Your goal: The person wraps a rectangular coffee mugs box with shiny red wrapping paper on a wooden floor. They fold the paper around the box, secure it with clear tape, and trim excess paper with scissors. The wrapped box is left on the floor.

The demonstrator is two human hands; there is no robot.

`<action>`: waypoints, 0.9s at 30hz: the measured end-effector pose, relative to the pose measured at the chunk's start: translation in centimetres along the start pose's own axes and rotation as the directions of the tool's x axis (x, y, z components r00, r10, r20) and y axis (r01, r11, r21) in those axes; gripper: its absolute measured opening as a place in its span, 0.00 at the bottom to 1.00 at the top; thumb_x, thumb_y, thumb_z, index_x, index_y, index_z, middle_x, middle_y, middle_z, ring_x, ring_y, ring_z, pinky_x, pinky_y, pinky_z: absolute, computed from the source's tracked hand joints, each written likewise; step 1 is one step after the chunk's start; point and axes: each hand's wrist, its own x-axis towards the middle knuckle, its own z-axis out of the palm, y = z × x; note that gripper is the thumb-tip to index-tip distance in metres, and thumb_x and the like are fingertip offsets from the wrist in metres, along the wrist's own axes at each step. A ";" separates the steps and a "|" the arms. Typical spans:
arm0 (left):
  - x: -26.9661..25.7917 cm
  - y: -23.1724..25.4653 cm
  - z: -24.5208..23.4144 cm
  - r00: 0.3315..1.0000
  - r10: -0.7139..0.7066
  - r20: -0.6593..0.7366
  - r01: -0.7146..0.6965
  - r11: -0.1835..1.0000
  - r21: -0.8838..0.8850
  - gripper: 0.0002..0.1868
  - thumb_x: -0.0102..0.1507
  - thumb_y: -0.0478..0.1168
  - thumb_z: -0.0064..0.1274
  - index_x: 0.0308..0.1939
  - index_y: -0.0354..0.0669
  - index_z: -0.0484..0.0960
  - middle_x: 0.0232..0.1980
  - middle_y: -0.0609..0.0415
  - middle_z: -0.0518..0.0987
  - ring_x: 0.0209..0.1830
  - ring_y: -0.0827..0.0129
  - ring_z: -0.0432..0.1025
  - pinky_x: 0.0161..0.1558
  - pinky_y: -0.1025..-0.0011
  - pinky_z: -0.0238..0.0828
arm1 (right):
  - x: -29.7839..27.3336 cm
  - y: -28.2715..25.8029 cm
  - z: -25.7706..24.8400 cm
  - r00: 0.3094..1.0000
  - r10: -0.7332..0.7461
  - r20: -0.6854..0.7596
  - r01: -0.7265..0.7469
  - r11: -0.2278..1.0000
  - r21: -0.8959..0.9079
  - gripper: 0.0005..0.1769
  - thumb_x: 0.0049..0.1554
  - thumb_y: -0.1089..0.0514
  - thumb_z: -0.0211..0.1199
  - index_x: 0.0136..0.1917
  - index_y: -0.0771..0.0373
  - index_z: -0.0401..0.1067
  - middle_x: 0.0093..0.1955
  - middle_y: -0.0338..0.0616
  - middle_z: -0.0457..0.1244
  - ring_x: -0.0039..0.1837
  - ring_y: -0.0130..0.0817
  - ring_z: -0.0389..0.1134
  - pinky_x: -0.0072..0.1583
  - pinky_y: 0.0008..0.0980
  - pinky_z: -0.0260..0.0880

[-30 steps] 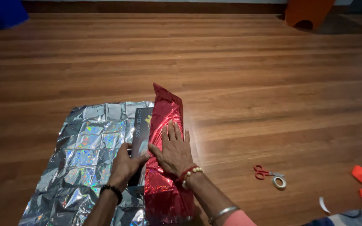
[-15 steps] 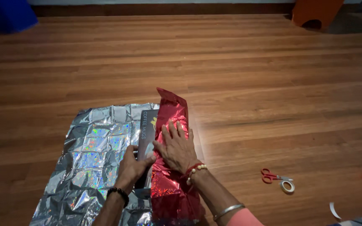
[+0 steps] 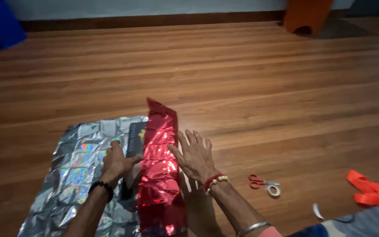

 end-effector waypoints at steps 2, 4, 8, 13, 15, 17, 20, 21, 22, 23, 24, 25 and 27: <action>-1.3 2.0 0.0 0.990 0.108 -0.091 -0.102 0.993 0.066 0.55 0.49 0.57 0.73 0.71 0.40 0.61 0.68 0.40 0.69 0.68 0.46 0.65 0.62 0.50 0.66 | -0.5 1.3 -0.6 0.999 0.002 -0.032 -0.002 1.000 0.008 0.40 0.63 0.30 0.43 0.76 0.60 0.58 0.76 0.54 0.54 0.77 0.53 0.50 0.70 0.68 0.47; -2.7 4.4 1.1 0.954 0.259 -0.148 -0.244 0.963 0.111 0.50 0.51 0.57 0.71 0.69 0.40 0.63 0.66 0.41 0.69 0.67 0.46 0.65 0.61 0.49 0.65 | -1.2 2.5 -1.1 0.999 0.013 -0.039 -0.012 1.000 0.012 0.39 0.63 0.31 0.44 0.74 0.61 0.59 0.74 0.53 0.57 0.75 0.50 0.54 0.69 0.66 0.50; -5.3 9.7 5.0 0.826 0.528 -0.197 -0.525 0.848 0.073 0.45 0.52 0.54 0.69 0.66 0.39 0.66 0.62 0.41 0.71 0.65 0.47 0.64 0.63 0.50 0.62 | -2.6 5.5 -2.1 0.996 0.040 -0.074 -0.038 0.999 0.023 0.37 0.63 0.33 0.48 0.73 0.61 0.61 0.71 0.52 0.58 0.73 0.49 0.57 0.66 0.63 0.54; -8.4 15.1 10.2 0.764 0.626 -0.157 -0.641 0.764 -0.074 0.46 0.53 0.51 0.68 0.67 0.36 0.64 0.63 0.39 0.70 0.65 0.46 0.63 0.62 0.50 0.58 | -4.3 10.1 -3.8 0.993 0.096 -0.069 -0.095 0.995 0.020 0.36 0.61 0.36 0.53 0.73 0.60 0.59 0.72 0.52 0.58 0.72 0.51 0.58 0.63 0.61 0.58; -9.5 16.9 12.0 0.749 0.653 -0.109 -0.662 0.745 -0.086 0.46 0.52 0.50 0.68 0.68 0.36 0.63 0.62 0.39 0.71 0.66 0.46 0.63 0.64 0.51 0.59 | -5.0 12.2 -4.8 0.986 0.163 0.030 -0.163 0.987 -0.017 0.40 0.56 0.37 0.59 0.75 0.59 0.56 0.71 0.52 0.58 0.72 0.52 0.58 0.64 0.61 0.58; -10.7 18.3 13.6 0.752 0.658 -0.033 -0.656 0.745 -0.119 0.46 0.53 0.49 0.68 0.68 0.36 0.62 0.63 0.38 0.70 0.66 0.46 0.62 0.65 0.51 0.58 | -5.9 14.3 -5.8 0.972 0.214 0.103 -0.210 0.977 -0.041 0.44 0.53 0.38 0.64 0.75 0.58 0.55 0.70 0.53 0.58 0.71 0.53 0.58 0.64 0.61 0.58; -11.8 19.8 15.5 0.723 0.689 0.055 -0.674 0.720 -0.162 0.47 0.53 0.45 0.68 0.70 0.36 0.60 0.64 0.37 0.69 0.67 0.45 0.62 0.65 0.52 0.59 | -7.4 16.6 -7.3 0.959 0.229 0.166 -0.218 0.973 -0.078 0.47 0.51 0.39 0.68 0.75 0.59 0.55 0.68 0.56 0.59 0.69 0.56 0.60 0.64 0.60 0.61; -12.2 20.2 16.1 0.707 0.702 0.080 -0.684 0.709 -0.175 0.47 0.53 0.44 0.67 0.71 0.36 0.59 0.65 0.37 0.69 0.67 0.45 0.62 0.66 0.52 0.60 | -8.0 17.2 -7.7 0.960 0.213 0.180 -0.198 0.975 -0.098 0.47 0.51 0.39 0.69 0.75 0.61 0.55 0.68 0.58 0.60 0.68 0.57 0.62 0.62 0.59 0.64; -12.5 20.5 16.6 0.704 0.701 0.116 -0.683 0.713 -0.161 0.47 0.53 0.43 0.67 0.71 0.37 0.59 0.65 0.38 0.68 0.67 0.45 0.62 0.66 0.53 0.60 | -8.6 17.6 -8.1 0.961 0.195 0.194 -0.175 0.978 -0.116 0.47 0.50 0.39 0.70 0.74 0.62 0.56 0.67 0.60 0.60 0.66 0.59 0.63 0.61 0.57 0.66; -12.9 20.8 17.0 0.700 0.698 0.152 -0.683 0.716 -0.146 0.47 0.53 0.43 0.67 0.72 0.37 0.59 0.66 0.38 0.68 0.68 0.45 0.62 0.67 0.53 0.61 | -9.1 18.0 -8.5 0.949 0.226 0.218 -0.203 0.971 -0.124 0.47 0.47 0.40 0.73 0.71 0.62 0.58 0.65 0.59 0.61 0.66 0.59 0.63 0.60 0.57 0.66; -13.2 21.1 17.3 0.696 0.693 0.187 -0.682 0.720 -0.127 0.48 0.53 0.42 0.67 0.72 0.38 0.58 0.67 0.38 0.68 0.68 0.45 0.62 0.67 0.53 0.61 | -9.6 18.2 -8.8 0.937 0.254 0.241 -0.229 0.965 -0.129 0.47 0.44 0.40 0.76 0.68 0.62 0.60 0.64 0.58 0.61 0.65 0.59 0.64 0.59 0.57 0.67; -13.6 21.3 17.6 0.699 0.680 0.220 -0.668 0.731 -0.137 0.48 0.53 0.43 0.68 0.72 0.39 0.58 0.68 0.39 0.66 0.69 0.45 0.61 0.67 0.53 0.62 | -10.1 18.5 -9.1 0.922 0.282 0.264 -0.254 0.958 -0.135 0.47 0.41 0.40 0.78 0.66 0.62 0.61 0.62 0.58 0.62 0.65 0.59 0.64 0.58 0.57 0.67; -14.4 21.5 18.0 0.705 0.649 0.286 -0.636 0.757 -0.149 0.49 0.52 0.43 0.68 0.72 0.42 0.58 0.72 0.41 0.63 0.70 0.46 0.60 0.66 0.54 0.63 | -11.2 19.5 -9.9 0.915 0.277 0.294 -0.250 0.960 -0.124 0.52 0.37 0.40 0.82 0.65 0.63 0.62 0.60 0.60 0.62 0.61 0.61 0.66 0.59 0.55 0.68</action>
